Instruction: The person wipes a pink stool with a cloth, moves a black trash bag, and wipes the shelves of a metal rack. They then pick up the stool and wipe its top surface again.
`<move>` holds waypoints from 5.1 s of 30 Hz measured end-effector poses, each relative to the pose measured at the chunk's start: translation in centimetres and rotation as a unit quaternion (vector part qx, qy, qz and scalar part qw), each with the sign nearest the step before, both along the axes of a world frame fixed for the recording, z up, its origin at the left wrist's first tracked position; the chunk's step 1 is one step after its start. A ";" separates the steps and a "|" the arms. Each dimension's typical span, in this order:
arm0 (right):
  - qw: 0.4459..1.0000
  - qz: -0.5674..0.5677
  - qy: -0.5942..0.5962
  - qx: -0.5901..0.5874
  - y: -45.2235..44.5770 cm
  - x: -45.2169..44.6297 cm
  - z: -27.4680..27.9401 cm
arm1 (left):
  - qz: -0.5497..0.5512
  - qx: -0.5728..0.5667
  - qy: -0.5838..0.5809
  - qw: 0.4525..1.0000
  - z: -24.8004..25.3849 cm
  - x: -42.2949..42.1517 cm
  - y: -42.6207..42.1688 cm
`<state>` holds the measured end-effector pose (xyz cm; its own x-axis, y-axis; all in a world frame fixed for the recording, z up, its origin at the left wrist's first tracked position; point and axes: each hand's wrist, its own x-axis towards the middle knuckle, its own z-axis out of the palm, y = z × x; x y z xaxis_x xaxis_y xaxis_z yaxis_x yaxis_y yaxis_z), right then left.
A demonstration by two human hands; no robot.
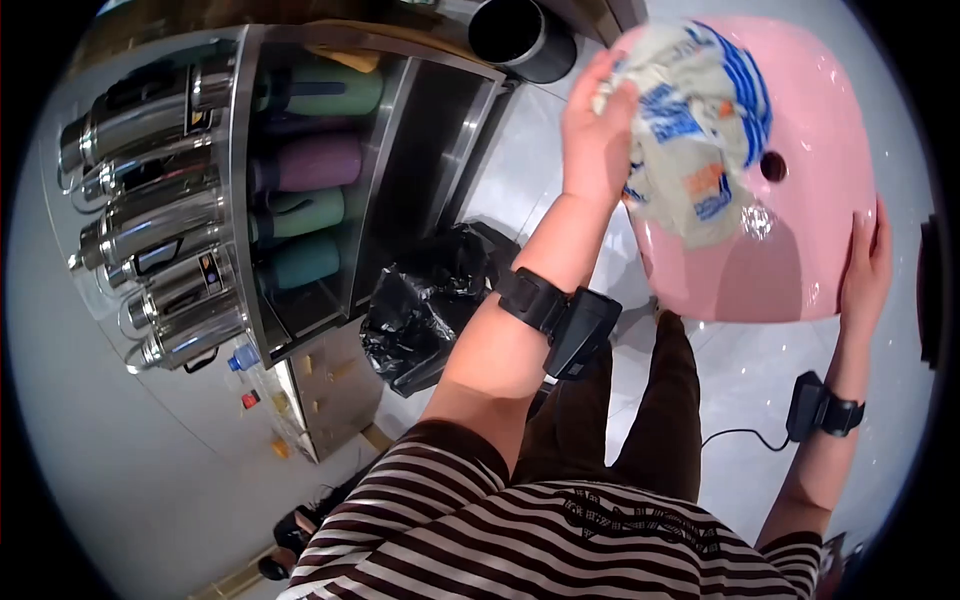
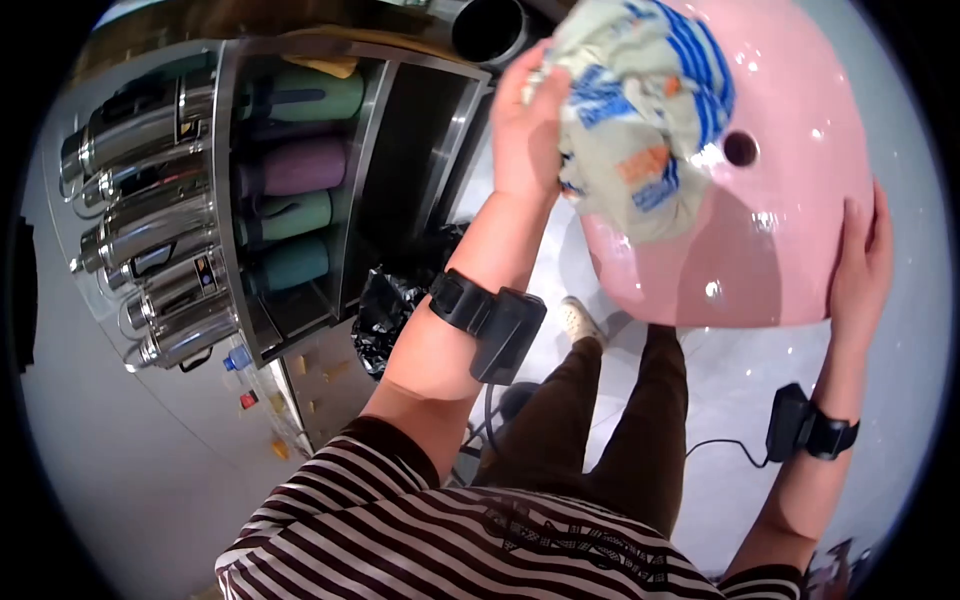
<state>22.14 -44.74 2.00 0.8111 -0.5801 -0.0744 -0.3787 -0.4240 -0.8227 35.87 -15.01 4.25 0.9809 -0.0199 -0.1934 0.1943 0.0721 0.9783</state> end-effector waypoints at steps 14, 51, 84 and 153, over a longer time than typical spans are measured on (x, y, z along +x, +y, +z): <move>1.000 -0.006 0.001 -0.028 -2.2 0.2 -0.8 | -0.064 0.108 0.025 0.992 -5.6 -14.9 7.7; 0.691 0.622 0.313 0.195 50.1 -10.7 0.5 | 0.192 -0.273 0.209 0.919 -2.7 -36.1 34.9; 0.790 0.350 0.395 0.313 42.0 -4.2 -8.1 | 0.161 0.423 0.510 0.731 -21.7 -34.6 45.3; 0.531 0.670 -0.385 -0.348 69.3 22.2 -21.5 | 0.264 0.843 -0.155 0.443 -17.7 -22.3 76.6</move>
